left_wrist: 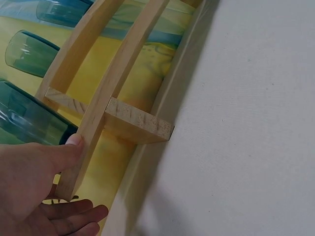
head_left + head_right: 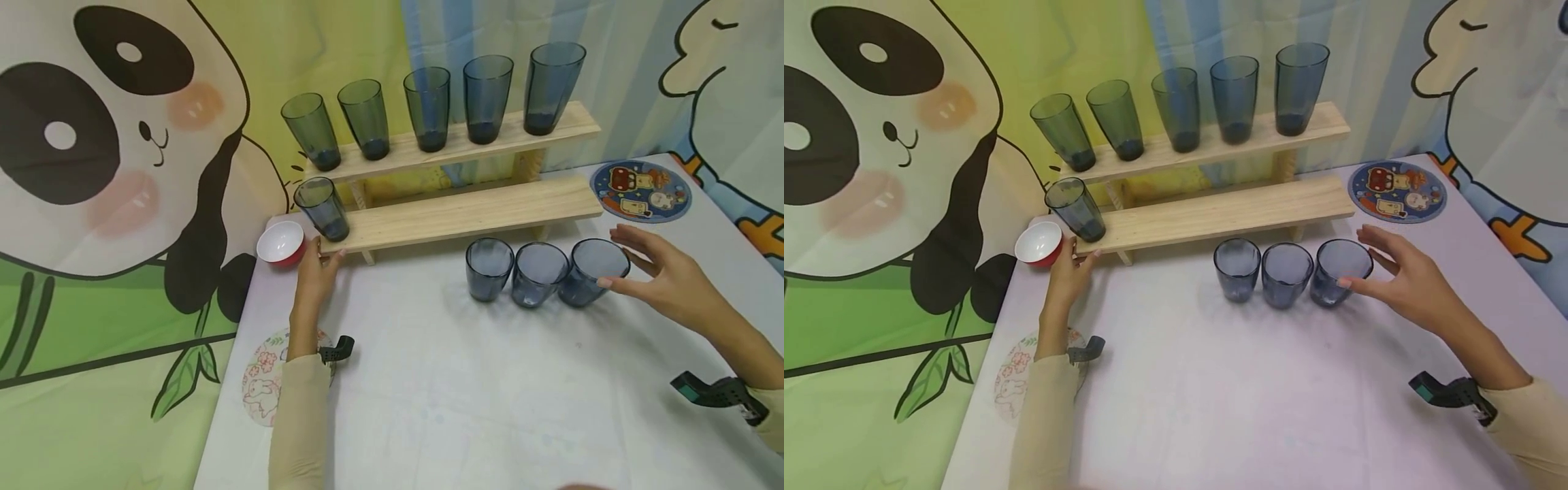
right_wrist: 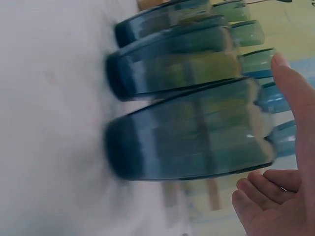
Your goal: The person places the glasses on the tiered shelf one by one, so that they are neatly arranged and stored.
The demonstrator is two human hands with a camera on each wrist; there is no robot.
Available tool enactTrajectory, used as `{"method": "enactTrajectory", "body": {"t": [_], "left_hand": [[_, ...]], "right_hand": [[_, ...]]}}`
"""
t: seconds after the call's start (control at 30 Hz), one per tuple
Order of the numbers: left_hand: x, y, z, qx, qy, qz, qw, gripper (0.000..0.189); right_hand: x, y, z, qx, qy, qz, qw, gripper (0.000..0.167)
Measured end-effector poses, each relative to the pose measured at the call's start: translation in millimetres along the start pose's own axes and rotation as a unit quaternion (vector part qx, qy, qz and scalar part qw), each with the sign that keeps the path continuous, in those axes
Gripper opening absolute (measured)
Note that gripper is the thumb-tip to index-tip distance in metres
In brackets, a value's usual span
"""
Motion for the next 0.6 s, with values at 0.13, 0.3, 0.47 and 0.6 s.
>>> {"method": "enactTrajectory", "body": {"t": [0.13, 0.3, 0.47, 0.6], "left_hand": [[-2.3, 0.2, -1.1, 0.002, 0.003, 0.003, 1.0, 0.076], [-3.4, -1.8, -1.1, -0.005, 0.003, -0.002, 1.0, 0.076], [-1.5, -1.8, -0.3, 0.002, 0.0, 0.003, 1.0, 0.076], [0.1, -1.5, 0.4, 0.006, 0.0, 0.005, 1.0, 0.075]], "right_hand": [[16.8, 13.4, 3.2, 0.007, -0.002, -0.019, 0.9998, 0.099], [30.9, 24.8, 4.0, 0.011, 0.017, -0.038, 0.9991, 0.087], [35.0, 27.5, 4.6, 0.004, 0.025, -0.037, 0.999, 0.082], [34.2, 28.1, 7.6, 0.009, 0.036, -0.03, 0.9989, 0.08]]}}
Point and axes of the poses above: each hand's wrist, its own z-axis away from the middle knuckle, its own x-axis out of the palm, y = z × x, the point moved 7 cm from there along -z, towards the middle knuckle, and after that the axes turned 6 degrees about -y, right-handed, at the moved point
